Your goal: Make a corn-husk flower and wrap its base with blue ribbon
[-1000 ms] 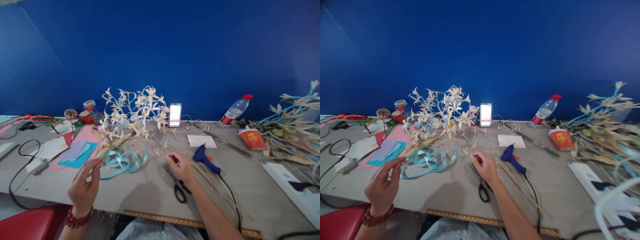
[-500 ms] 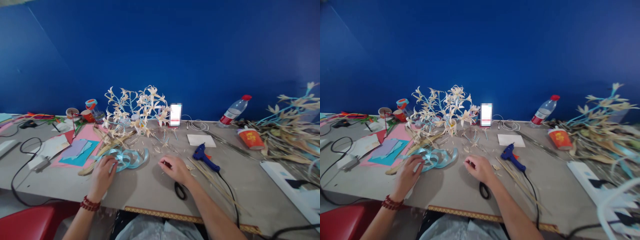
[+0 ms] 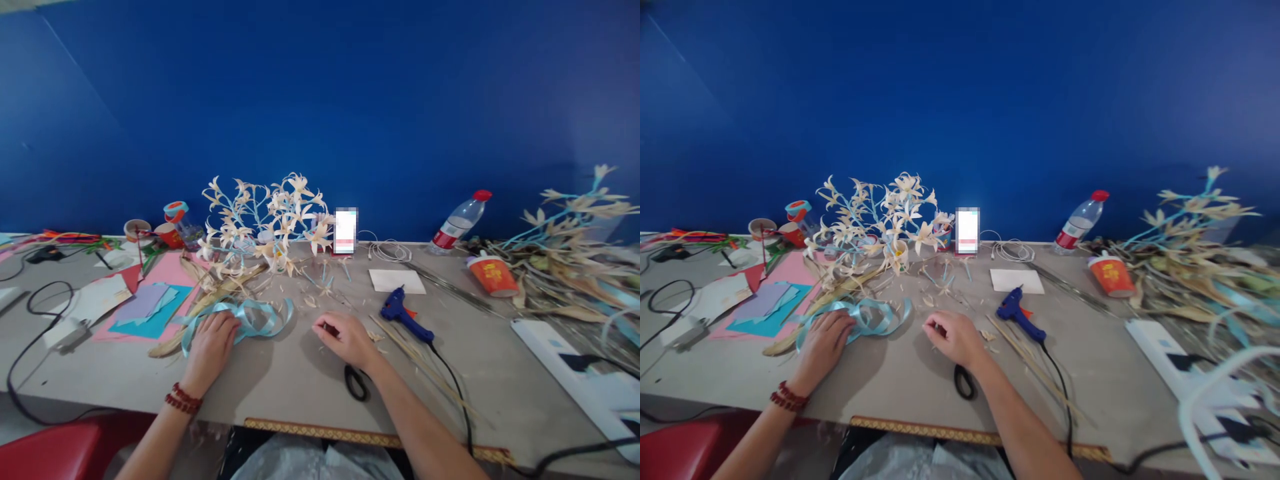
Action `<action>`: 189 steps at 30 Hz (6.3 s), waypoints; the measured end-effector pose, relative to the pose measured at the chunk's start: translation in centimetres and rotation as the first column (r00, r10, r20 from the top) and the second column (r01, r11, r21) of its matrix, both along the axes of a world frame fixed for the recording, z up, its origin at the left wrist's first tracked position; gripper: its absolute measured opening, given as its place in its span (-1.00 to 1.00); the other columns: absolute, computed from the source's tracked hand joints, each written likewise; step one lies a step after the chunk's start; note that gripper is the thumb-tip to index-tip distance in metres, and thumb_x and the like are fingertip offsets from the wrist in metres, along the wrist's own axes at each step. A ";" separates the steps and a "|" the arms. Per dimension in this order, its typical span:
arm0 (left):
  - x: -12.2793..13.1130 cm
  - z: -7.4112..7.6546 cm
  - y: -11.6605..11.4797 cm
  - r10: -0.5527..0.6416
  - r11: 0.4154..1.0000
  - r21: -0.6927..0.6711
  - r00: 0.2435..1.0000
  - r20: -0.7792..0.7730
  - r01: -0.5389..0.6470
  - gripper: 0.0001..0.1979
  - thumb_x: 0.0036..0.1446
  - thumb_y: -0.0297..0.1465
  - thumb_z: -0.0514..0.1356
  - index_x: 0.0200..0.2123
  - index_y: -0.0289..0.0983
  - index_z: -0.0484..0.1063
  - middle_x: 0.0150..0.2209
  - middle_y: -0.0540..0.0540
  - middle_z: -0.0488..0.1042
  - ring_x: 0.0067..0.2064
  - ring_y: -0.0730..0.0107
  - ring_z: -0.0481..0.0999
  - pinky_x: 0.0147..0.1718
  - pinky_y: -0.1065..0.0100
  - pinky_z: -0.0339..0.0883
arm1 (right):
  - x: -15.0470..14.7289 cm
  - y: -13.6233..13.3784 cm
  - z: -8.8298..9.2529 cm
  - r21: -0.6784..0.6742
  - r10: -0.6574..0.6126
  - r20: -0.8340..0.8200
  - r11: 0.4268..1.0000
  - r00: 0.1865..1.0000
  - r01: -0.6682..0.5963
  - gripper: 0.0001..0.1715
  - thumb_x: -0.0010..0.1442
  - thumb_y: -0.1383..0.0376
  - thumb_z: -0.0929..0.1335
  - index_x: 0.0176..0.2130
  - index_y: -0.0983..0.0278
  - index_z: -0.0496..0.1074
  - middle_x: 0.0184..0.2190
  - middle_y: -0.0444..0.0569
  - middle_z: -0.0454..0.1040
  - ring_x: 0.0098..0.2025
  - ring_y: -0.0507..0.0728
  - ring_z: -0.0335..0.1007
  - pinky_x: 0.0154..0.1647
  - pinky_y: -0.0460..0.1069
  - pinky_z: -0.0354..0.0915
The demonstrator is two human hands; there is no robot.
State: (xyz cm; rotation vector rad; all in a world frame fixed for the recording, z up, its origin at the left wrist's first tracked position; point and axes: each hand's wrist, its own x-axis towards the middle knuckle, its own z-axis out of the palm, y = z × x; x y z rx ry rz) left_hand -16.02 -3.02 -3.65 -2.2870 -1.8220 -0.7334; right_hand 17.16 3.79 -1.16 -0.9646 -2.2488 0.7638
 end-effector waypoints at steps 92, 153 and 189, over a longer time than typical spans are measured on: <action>16.9 0.9 -4.2 0.219 0.887 -0.174 -0.060 0.974 0.428 -0.82 0.20 -0.40 0.19 -0.46 -0.25 0.36 -0.41 -0.02 0.38 -0.32 0.38 0.30 -0.27 0.39 0.14 | 6.2 -9.4 -1.7 -0.232 -0.411 0.209 0.861 0.888 0.453 -0.84 0.21 0.18 0.32 -0.25 0.22 0.35 -0.41 -0.05 0.52 -0.43 0.14 0.47 -0.43 -0.03 0.30; 15.2 2.9 -5.2 0.265 0.842 -0.211 -0.041 0.963 0.496 -0.85 0.15 -0.37 0.26 -0.42 -0.26 0.38 -0.36 -0.06 0.46 -0.33 0.36 0.43 -0.27 0.36 0.26 | 1.2 -11.3 -1.9 -0.845 -0.316 -0.292 0.527 0.903 -0.089 -0.50 -0.04 0.03 0.51 -0.48 0.21 0.19 -0.69 -0.30 0.28 -0.65 -0.06 0.14 -0.59 -0.14 0.02; 14.5 4.5 -2.9 0.165 0.810 -0.198 0.110 0.980 0.551 -0.64 0.19 -0.40 0.22 0.03 -0.20 0.25 -0.44 0.06 0.35 -0.44 0.49 0.25 -0.46 0.44 0.07 | 2.7 -11.1 -1.0 -0.849 -0.237 -0.295 0.510 0.926 -0.140 -0.32 -0.17 -0.20 0.51 -0.46 0.24 0.22 -0.63 -0.24 0.31 -0.61 -0.05 0.14 -0.57 -0.13 0.02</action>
